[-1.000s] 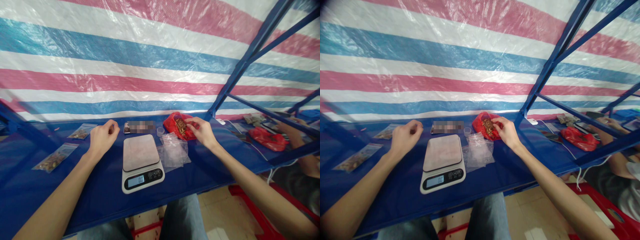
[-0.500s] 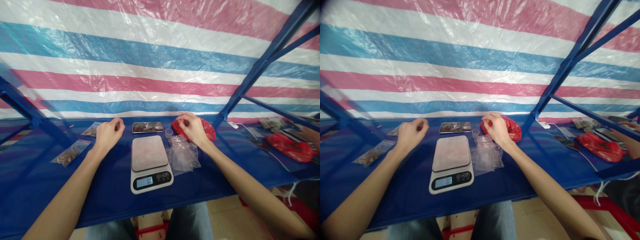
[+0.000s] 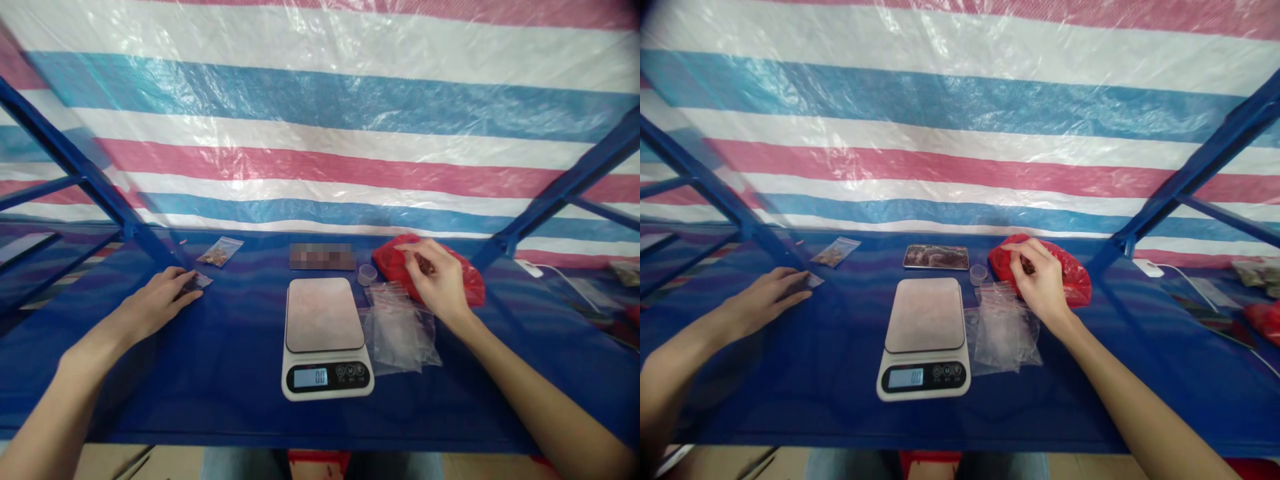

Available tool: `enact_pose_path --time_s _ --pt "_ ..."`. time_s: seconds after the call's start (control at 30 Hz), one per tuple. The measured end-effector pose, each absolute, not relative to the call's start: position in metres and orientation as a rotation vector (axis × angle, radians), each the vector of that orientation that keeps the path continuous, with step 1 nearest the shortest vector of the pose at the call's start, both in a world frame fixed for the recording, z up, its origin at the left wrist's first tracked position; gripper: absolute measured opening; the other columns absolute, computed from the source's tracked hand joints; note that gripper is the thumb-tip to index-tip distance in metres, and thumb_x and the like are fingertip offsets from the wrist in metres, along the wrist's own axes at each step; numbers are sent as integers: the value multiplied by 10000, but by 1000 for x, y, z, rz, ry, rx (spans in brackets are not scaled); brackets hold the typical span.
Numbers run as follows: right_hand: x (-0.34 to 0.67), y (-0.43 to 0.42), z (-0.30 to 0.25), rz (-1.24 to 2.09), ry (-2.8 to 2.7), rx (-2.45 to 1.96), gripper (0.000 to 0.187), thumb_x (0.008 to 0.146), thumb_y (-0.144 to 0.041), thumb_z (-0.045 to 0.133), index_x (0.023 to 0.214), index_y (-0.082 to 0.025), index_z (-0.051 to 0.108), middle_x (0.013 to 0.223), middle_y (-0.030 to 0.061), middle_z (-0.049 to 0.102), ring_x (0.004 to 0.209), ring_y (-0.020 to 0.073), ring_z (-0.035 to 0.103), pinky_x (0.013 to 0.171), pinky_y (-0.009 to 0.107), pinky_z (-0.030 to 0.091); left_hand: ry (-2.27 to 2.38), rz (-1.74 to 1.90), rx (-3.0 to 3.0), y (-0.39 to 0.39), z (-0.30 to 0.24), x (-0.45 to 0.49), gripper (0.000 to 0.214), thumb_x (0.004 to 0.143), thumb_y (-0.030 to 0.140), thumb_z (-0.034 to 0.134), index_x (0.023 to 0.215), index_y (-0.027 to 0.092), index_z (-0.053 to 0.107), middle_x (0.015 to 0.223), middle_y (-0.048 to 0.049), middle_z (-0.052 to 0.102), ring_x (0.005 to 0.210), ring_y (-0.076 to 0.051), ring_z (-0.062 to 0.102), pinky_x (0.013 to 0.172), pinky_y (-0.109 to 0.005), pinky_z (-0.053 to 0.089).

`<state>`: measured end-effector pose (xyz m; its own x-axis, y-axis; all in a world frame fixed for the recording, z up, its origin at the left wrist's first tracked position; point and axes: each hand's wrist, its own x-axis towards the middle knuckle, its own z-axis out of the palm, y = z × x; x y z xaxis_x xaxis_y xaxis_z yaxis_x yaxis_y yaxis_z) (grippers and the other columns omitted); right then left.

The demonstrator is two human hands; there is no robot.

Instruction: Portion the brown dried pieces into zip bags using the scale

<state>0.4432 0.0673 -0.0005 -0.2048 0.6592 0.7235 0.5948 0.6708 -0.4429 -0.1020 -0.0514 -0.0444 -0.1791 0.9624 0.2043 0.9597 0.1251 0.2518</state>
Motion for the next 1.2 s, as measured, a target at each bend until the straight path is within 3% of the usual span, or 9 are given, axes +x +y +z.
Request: enact_pose_path --time_s 0.07,0.17,0.33,0.5,0.63,0.73,0.83,1.03,1.2 --pt "443 68 -2 78 -1872 -979 210 1007 -260 580 1011 -240 789 832 42 663 661 183 572 618 345 462 2314 411 2056 -56 -43 -96 309 901 442 558 1044 274 775 1155 -73 728 1011 -279 714 894 -366 548" --pt "444 65 0 81 -1819 -960 194 1004 -266 595 994 -246 787 811 32 640 630 174 530 578 335 430 2367 388 2050 -52 -24 -76 206 877 368 574 861 257 747 1080 -36 737 845 -239 700 787 -352 522" --pt "417 44 21 143 -1803 -892 213 1027 -261 569 1044 -259 782 870 38 673 772 200 616 705 347 514 2018 1061 2025 -26 28 0 247 863 255 491 776 210 718 941 -64 718 841 -208 692 780 -327 537" --pt "358 32 35 554 -2017 -800 252 1017 -345 640 1216 -238 752 1072 62 731 902 201 683 807 334 539 1429 1145 2008 10 53 97 166 921 225 508 1014 187 641 803 -15 654 701 -150 621 681 -274 505" --pt "337 38 31 971 -1943 -740 313 991 -452 667 867 -177 750 849 32 724 785 173 643 724 291 488 1000 1081 1937 18 48 140 416 967 187 523 1379 232 486 860 15 641 721 -123 629 680 -242 502" --pt "344 38 24 1212 -1845 -719 354 953 -493 704 803 -173 724 752 8 684 701 146 599 674 270 457 932 1097 1902 13 35 150 557 976 166 541 1501 287 399 975 2 643 734 -103 640 682 -230 501" --pt "355 33 18 1342 -1816 -761 323 920 -468 745 789 -174 731 732 8 690 679 138 604 651 261 445 927 1108 1920 7 25 152 640 958 132 561 1539 322 374 1082 -17 630 739 -87 649 654 -207 484" --pt "357 30 9 1433 -1881 -806 212 868 -385 787 870 -173 793 833 38 778 727 165 679 682 277 501 1005 1150 1972 3 17 151 637 930 84 565 1516 292 423 1017 9 619 658 -54 599 616 -178 452" --pt "357 31 4 1476 -1871 -801 211 887 -363 752 818 -171 804 770 23 766 675 142 657 657 260 491 1045 1165 2072 2 12 153 606 907 58 560 1465 285 496 1020 19 627 634 -44 563 631 -179 459"
